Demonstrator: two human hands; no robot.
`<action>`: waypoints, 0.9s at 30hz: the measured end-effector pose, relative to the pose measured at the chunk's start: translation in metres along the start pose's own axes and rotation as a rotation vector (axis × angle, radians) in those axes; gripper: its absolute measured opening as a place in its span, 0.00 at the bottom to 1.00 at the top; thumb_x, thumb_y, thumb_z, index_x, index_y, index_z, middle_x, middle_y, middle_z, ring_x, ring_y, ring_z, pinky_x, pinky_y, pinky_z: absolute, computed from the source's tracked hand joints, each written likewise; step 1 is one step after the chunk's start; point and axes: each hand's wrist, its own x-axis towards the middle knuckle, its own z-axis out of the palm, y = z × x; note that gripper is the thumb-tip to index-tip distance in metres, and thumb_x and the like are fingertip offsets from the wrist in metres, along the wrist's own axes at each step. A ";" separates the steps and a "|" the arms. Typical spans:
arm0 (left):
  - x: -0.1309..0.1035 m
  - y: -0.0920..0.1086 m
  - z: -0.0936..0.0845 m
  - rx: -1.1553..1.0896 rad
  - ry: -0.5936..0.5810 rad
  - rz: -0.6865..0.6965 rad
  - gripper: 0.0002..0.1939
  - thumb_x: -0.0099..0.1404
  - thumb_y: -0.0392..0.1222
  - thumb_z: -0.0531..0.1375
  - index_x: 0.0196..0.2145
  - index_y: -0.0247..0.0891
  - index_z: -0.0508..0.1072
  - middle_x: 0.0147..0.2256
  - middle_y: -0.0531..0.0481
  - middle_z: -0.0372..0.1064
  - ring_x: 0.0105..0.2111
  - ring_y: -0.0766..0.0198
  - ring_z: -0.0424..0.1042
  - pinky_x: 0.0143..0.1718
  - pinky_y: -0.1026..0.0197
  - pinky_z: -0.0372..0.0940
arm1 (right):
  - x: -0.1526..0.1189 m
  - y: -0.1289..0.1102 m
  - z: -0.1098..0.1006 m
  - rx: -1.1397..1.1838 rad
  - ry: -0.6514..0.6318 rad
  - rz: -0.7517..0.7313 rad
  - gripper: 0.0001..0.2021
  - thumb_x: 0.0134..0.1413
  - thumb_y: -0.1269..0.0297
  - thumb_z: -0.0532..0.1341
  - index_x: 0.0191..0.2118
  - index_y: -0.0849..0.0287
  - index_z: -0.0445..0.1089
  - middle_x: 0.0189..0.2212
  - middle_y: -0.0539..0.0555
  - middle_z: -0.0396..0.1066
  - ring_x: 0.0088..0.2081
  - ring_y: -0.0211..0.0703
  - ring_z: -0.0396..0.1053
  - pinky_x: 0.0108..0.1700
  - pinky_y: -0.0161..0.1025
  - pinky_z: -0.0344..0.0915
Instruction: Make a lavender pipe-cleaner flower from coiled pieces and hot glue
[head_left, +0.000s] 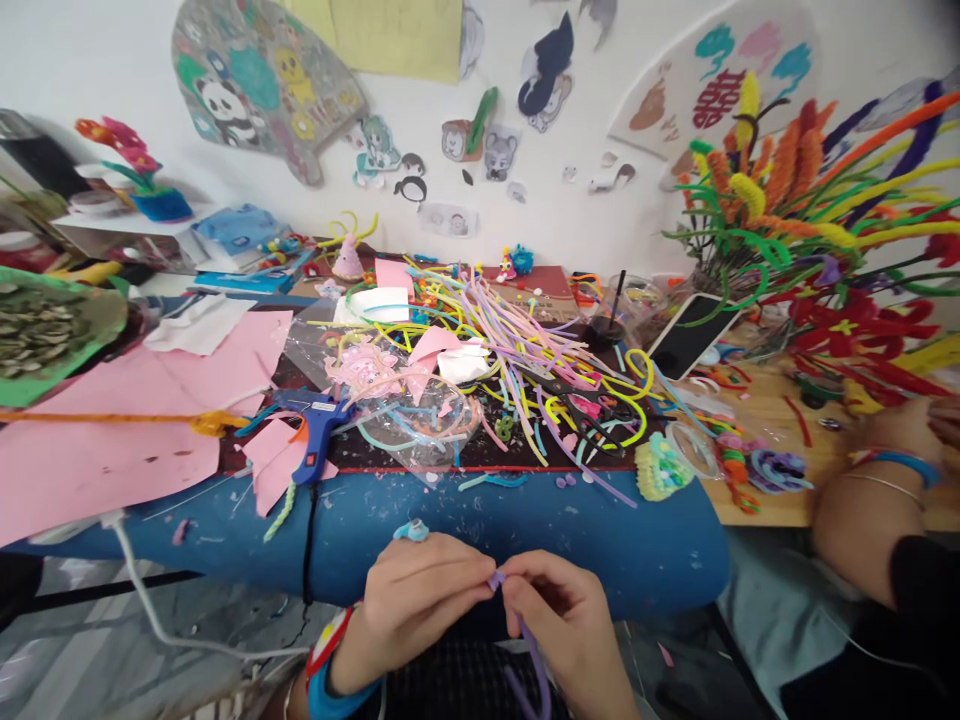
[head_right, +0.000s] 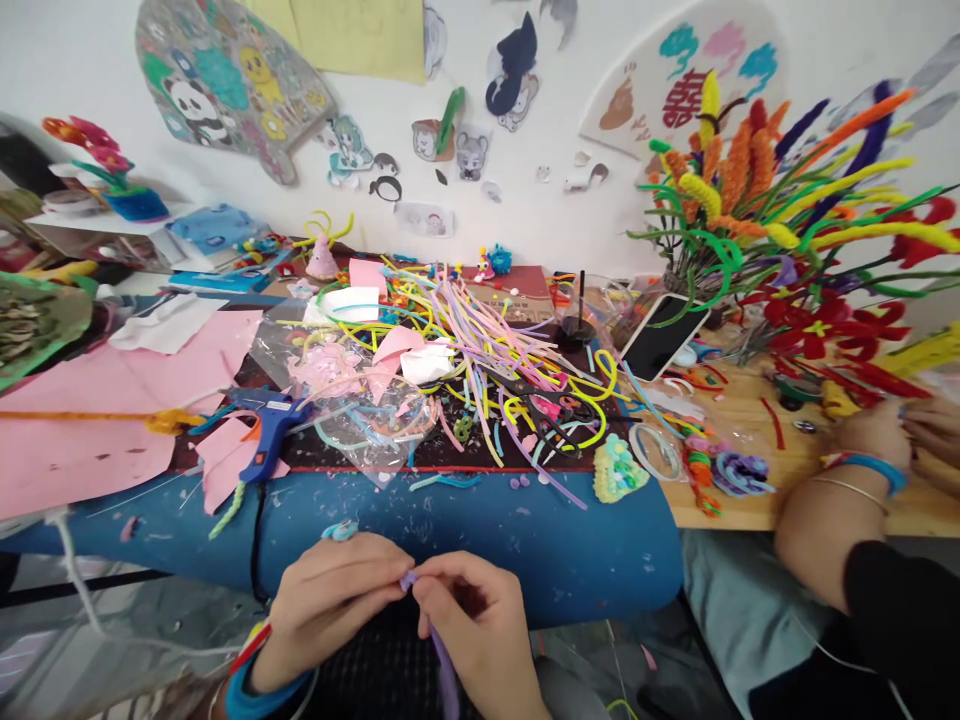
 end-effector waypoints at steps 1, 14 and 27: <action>0.001 0.000 -0.003 0.037 -0.018 0.024 0.08 0.67 0.31 0.62 0.44 0.32 0.77 0.34 0.44 0.80 0.33 0.62 0.80 0.35 0.65 0.75 | 0.001 0.002 -0.001 0.036 -0.022 0.065 0.13 0.54 0.54 0.66 0.28 0.60 0.78 0.14 0.48 0.68 0.16 0.34 0.62 0.21 0.31 0.59; -0.001 0.004 -0.015 0.185 -0.132 0.088 0.09 0.70 0.29 0.58 0.46 0.32 0.75 0.39 0.43 0.80 0.40 0.62 0.80 0.42 0.66 0.76 | -0.012 0.005 -0.010 -0.126 -0.115 -0.130 0.06 0.57 0.66 0.64 0.38 0.55 0.81 0.25 0.52 0.74 0.26 0.38 0.71 0.29 0.34 0.69; -0.009 -0.012 -0.020 0.285 -0.245 0.355 0.16 0.71 0.28 0.53 0.54 0.22 0.69 0.43 0.35 0.79 0.51 0.52 0.76 0.52 0.51 0.74 | -0.017 -0.007 -0.007 -0.311 -0.064 -0.186 0.10 0.59 0.65 0.61 0.40 0.54 0.80 0.25 0.52 0.73 0.25 0.38 0.69 0.26 0.32 0.66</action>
